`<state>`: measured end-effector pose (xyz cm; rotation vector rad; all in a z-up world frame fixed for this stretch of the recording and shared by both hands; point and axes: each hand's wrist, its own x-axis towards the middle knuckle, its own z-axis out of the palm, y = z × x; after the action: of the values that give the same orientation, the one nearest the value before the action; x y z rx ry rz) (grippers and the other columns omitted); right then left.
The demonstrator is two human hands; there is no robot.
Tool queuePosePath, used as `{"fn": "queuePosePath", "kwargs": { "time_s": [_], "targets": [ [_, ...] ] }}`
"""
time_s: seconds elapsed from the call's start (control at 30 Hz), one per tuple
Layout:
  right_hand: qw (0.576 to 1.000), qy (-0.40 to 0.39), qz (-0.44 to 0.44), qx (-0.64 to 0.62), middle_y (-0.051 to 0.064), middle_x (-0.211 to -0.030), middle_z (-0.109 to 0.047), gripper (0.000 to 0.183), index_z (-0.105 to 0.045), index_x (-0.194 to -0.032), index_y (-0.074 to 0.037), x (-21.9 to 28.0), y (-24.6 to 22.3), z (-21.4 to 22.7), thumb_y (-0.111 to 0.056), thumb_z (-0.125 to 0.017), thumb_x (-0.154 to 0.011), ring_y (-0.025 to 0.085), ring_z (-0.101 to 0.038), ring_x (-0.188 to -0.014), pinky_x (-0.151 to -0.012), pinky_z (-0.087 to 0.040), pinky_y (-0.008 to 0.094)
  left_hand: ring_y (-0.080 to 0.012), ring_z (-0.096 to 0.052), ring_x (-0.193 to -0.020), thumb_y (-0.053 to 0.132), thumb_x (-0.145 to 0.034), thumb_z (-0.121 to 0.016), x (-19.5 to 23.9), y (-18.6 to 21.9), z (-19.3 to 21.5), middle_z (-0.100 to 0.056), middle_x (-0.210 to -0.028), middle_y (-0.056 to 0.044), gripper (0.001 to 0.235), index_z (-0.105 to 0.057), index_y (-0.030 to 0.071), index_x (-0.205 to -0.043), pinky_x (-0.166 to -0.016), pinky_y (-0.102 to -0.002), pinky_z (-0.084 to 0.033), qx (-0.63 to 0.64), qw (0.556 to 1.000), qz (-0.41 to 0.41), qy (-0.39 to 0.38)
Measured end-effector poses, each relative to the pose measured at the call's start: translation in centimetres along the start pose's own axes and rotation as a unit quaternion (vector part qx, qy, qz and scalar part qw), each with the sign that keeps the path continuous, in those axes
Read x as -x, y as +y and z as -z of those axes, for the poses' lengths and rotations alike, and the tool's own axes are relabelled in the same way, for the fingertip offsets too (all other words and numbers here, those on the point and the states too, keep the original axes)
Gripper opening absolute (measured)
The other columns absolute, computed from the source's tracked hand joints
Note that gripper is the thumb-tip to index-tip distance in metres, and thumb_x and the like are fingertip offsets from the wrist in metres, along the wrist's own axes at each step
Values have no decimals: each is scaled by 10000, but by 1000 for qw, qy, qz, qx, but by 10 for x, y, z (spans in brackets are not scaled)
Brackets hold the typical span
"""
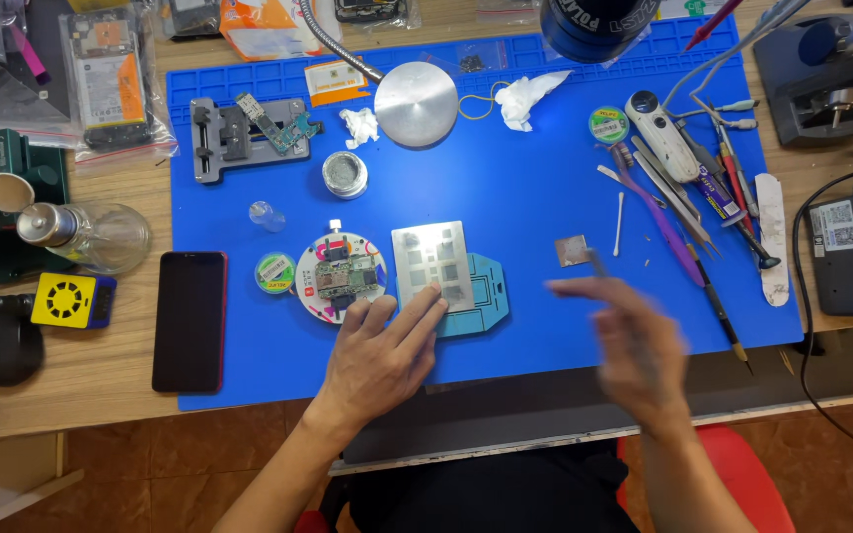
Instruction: The person scoops solder paste from a small container using a metal spatula and spreads it evenly across a stencil placed over a circuit board. The person repeatedly dips the spatula into the paste and smooths it over the stencil openings.
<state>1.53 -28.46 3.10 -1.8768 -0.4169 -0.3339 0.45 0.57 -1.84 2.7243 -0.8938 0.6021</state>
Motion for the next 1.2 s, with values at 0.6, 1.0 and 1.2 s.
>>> {"fn": "queuePosePath", "kwargs": {
  "time_s": [0.6, 1.0, 1.2],
  "targets": [
    [973, -83, 146, 157, 60, -872, -659, 194, -755, -1165, -137, -73, 23, -77, -150, -759, -972, 293, -670, -917, -884, -554, 461, -254, -566, -977, 312, -1002, -548, -3, 8, 3, -663, -1358, -81, 431, -680, 126, -1368, -872, -387, -443, 8, 999, 14, 37],
    [982, -102, 68, 144, 44, -957, -768, 153, -772, -1148, -143, -82, 23, -40, -142, -731, -1001, 274, -716, -1030, -981, -563, 427, -249, -506, -987, 257, -987, -522, -26, 1, 9, -528, -1162, -63, 224, -692, 131, -1063, -853, -378, -439, 72, 996, 58, 9],
    [988, -61, -39, 139, 19, -999, -786, 180, -783, -1177, -210, -62, 16, -12, -197, -724, -1007, 258, -735, -1031, -971, -570, 432, -276, -608, -992, 319, -934, -726, -44, -28, 6, -603, -1070, -92, 217, -695, 141, -1053, -894, -395, -487, 61, 982, 113, 137]
  ]
}}
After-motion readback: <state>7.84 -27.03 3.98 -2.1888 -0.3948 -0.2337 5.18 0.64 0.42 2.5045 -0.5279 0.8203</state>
